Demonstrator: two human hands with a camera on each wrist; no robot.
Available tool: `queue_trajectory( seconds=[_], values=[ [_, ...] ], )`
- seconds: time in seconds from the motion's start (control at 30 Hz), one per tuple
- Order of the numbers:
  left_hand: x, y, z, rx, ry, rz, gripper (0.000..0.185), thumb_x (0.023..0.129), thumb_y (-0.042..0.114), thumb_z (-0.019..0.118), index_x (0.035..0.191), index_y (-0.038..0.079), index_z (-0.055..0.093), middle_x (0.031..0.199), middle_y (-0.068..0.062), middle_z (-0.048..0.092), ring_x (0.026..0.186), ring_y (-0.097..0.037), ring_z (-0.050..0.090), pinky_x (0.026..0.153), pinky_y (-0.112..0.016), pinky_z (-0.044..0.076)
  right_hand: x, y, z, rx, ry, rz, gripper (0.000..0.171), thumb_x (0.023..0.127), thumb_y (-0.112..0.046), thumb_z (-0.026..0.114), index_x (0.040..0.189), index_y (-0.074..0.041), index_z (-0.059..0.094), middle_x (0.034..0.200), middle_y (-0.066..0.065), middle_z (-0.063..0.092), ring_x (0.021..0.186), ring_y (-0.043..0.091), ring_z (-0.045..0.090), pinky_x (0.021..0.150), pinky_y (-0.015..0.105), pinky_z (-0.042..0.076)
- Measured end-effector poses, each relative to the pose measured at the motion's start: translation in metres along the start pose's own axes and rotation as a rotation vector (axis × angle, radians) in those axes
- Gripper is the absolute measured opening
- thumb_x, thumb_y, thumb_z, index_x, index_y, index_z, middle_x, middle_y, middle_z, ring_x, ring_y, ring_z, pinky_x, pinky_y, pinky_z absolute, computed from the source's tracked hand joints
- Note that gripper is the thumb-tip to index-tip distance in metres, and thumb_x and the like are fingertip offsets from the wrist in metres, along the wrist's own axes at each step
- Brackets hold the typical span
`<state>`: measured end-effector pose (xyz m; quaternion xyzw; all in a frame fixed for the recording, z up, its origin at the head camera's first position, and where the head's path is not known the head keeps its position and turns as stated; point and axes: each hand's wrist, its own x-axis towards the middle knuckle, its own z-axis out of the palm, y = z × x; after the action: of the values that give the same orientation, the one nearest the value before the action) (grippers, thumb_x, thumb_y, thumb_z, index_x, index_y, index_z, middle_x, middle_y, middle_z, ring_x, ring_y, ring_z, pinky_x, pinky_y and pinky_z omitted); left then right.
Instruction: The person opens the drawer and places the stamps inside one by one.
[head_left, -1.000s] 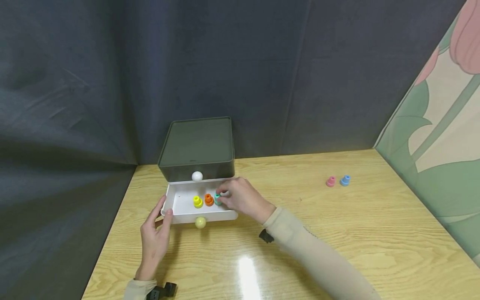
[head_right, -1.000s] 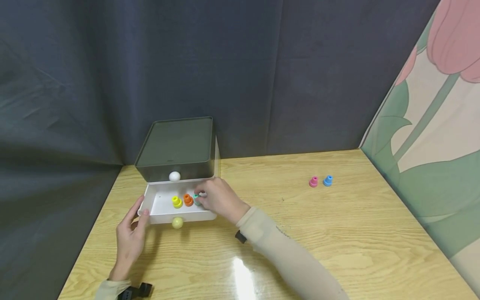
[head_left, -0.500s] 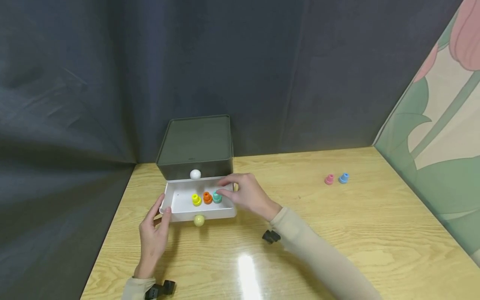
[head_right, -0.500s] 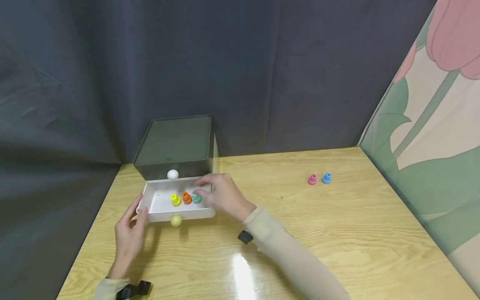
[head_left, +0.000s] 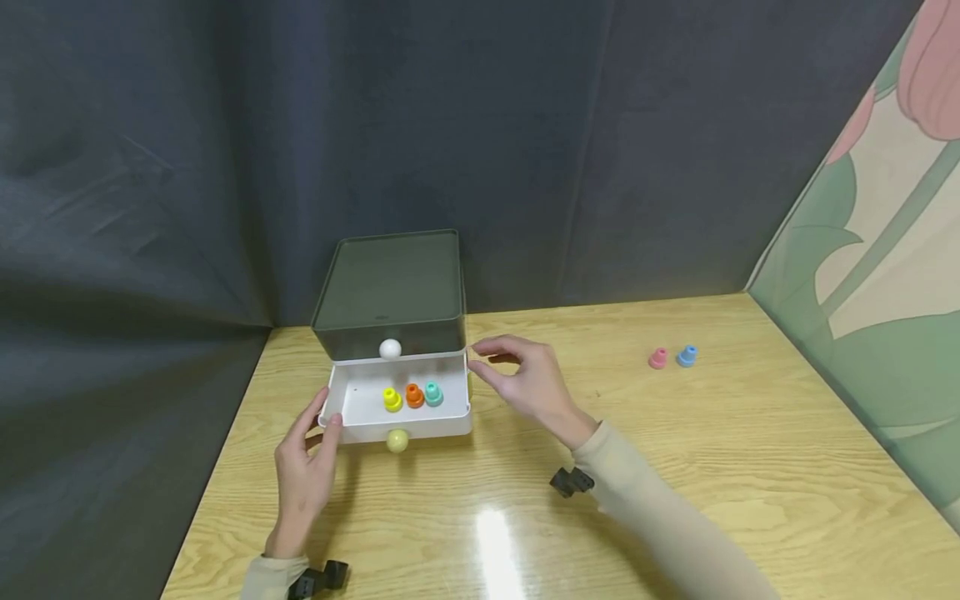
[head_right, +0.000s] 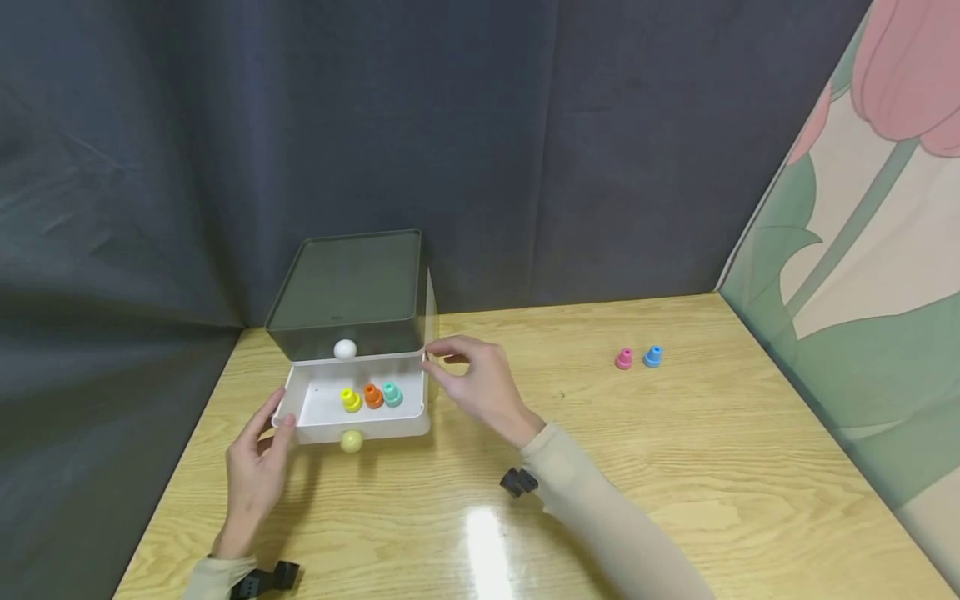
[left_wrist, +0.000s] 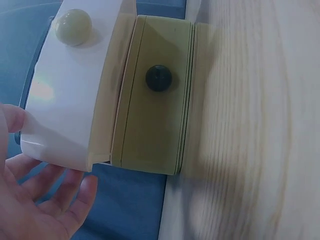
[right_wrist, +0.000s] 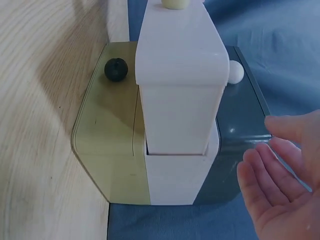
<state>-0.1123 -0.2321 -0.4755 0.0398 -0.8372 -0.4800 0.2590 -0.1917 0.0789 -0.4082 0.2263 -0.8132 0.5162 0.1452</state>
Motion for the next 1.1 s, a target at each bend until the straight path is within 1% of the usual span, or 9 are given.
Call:
queue_trajectory(
  seconds=[0.3, 0.43, 0.5, 0.6, 0.7, 0.8, 0.9, 1.0, 1.1],
  values=[
    [-0.002, 0.003, 0.0, 0.013, 0.048, 0.059, 0.043, 0.101, 0.003, 0.068, 0.144, 0.005, 0.067, 0.144, -0.017, 0.067, 0.115, 0.004, 0.056, 0.086, -0.004, 0.047, -0.012, 0.01, -0.022, 0.035, 0.069, 0.078, 0.018, 0.092, -0.01, 0.083, 0.109, -0.004, 0.081, 0.11, 0.013, 0.082, 0.098, 0.026, 0.078, 0.095, 0.044, 0.062],
    [-0.005, 0.007, 0.001, 0.035, 0.093, 0.118, 0.044, 0.097, 0.001, 0.072, 0.141, 0.001, 0.067, 0.145, -0.019, 0.066, 0.122, 0.001, 0.055, 0.089, -0.005, 0.048, -0.019, 0.016, -0.033, 0.048, 0.099, 0.1, 0.018, 0.093, -0.009, 0.082, 0.11, -0.003, 0.081, 0.11, 0.013, 0.082, 0.098, 0.025, 0.078, 0.094, 0.044, 0.062],
    [-0.007, 0.01, 0.001, 0.05, 0.125, 0.159, 0.044, 0.094, 0.0, 0.074, 0.139, -0.001, 0.068, 0.145, -0.02, 0.065, 0.127, 0.002, 0.052, 0.091, -0.007, 0.047, -0.023, 0.02, -0.037, 0.055, 0.117, 0.119, 0.018, 0.094, -0.01, 0.081, 0.11, -0.003, 0.081, 0.11, 0.012, 0.082, 0.098, 0.021, 0.077, 0.094, 0.041, 0.062],
    [-0.009, 0.014, 0.003, 0.065, 0.18, 0.231, 0.046, 0.089, 0.0, 0.077, 0.135, -0.003, 0.069, 0.142, -0.022, 0.065, 0.131, 0.006, 0.046, 0.092, -0.013, 0.046, -0.028, 0.026, -0.044, 0.058, 0.137, 0.154, 0.017, 0.096, -0.013, 0.08, 0.111, -0.005, 0.081, 0.11, 0.011, 0.081, 0.096, 0.011, 0.075, 0.093, 0.03, 0.061],
    [-0.012, 0.017, 0.005, 0.06, 0.219, 0.302, 0.048, 0.083, 0.002, 0.079, 0.13, -0.005, 0.071, 0.136, -0.026, 0.065, 0.129, 0.007, 0.045, 0.092, -0.018, 0.045, -0.033, 0.034, -0.051, 0.051, 0.159, 0.175, 0.017, 0.097, -0.014, 0.079, 0.111, -0.005, 0.081, 0.11, 0.012, 0.081, 0.093, 0.003, 0.073, 0.09, 0.019, 0.058],
    [-0.014, 0.019, 0.007, 0.061, 0.246, 0.377, 0.049, 0.078, 0.007, 0.081, 0.125, -0.004, 0.073, 0.128, -0.028, 0.067, 0.121, 0.0, 0.049, 0.091, -0.018, 0.041, -0.039, 0.041, -0.058, 0.027, 0.18, 0.186, 0.017, 0.098, -0.013, 0.078, 0.112, -0.004, 0.081, 0.11, 0.012, 0.081, 0.091, -0.001, 0.071, 0.088, 0.014, 0.055],
    [-0.015, 0.02, 0.01, 0.07, 0.258, 0.455, 0.047, 0.075, 0.012, 0.082, 0.119, -0.004, 0.076, 0.119, -0.027, 0.069, 0.109, -0.017, 0.056, 0.093, -0.017, 0.037, -0.045, 0.048, -0.064, -0.001, 0.194, 0.199, 0.016, 0.099, -0.014, 0.076, 0.113, -0.005, 0.081, 0.111, 0.012, 0.081, 0.091, -0.004, 0.07, 0.087, 0.012, 0.054],
    [-0.017, 0.02, 0.012, 0.07, 0.244, 0.511, 0.045, 0.074, 0.016, 0.082, 0.115, -0.003, 0.077, 0.113, -0.025, 0.071, 0.102, -0.033, 0.058, 0.097, -0.017, 0.036, -0.05, 0.054, -0.071, -0.015, 0.21, 0.207, 0.016, 0.1, -0.013, 0.075, 0.113, -0.004, 0.081, 0.112, 0.013, 0.081, 0.092, -0.007, 0.069, 0.086, 0.01, 0.054],
    [-0.02, 0.019, 0.015, 0.063, 0.215, 0.548, 0.043, 0.073, 0.017, 0.083, 0.111, -0.002, 0.077, 0.109, -0.022, 0.072, 0.101, -0.037, 0.06, 0.101, -0.015, 0.038, -0.054, 0.059, -0.076, -0.014, 0.231, 0.208, 0.016, 0.1, -0.012, 0.075, 0.112, -0.003, 0.081, 0.111, 0.015, 0.081, 0.091, -0.009, 0.068, 0.085, 0.01, 0.053]
  ],
)
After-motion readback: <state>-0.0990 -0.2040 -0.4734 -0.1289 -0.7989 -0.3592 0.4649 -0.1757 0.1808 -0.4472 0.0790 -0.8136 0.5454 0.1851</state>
